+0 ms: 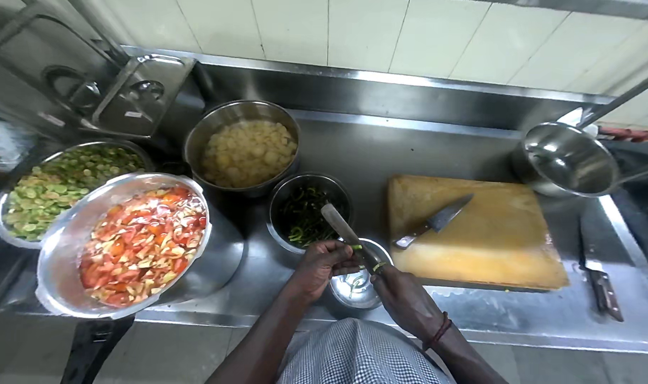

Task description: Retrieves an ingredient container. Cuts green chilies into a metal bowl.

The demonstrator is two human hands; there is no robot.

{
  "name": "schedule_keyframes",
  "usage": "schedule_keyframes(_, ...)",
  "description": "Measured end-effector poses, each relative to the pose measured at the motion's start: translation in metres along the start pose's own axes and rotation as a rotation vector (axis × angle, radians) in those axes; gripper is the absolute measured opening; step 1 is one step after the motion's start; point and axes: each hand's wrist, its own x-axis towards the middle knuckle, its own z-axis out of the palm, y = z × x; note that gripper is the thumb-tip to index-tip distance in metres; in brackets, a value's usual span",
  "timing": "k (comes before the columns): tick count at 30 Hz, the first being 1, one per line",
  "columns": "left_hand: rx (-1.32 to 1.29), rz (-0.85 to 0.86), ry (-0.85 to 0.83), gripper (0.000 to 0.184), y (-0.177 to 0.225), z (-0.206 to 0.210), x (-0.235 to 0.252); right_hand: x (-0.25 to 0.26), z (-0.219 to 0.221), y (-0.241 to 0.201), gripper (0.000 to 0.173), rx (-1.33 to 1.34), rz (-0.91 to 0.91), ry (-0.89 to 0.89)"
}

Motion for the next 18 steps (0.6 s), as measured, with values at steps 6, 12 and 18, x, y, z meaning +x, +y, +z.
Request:
schedule_keyframes(6, -0.112, -0.072, -0.046, 0.011, -0.009, 0.003, 0.006, 0.004, 0.006, -0.005, 0.03, -0.044, -0.008, -0.009)
schedule_keyframes(12, -0.28, -0.027, -0.025, 0.016, -0.018, 0.0, 0.006, 0.006, 0.016, -0.001, 0.029, 0.04, -0.032, 0.18)
schedule_keyframes(18, -0.169, 0.068, 0.112, 0.012, -0.017, 0.006, 0.001, 0.006, 0.01, -0.004, 0.028, 0.002, 0.001, 0.115)
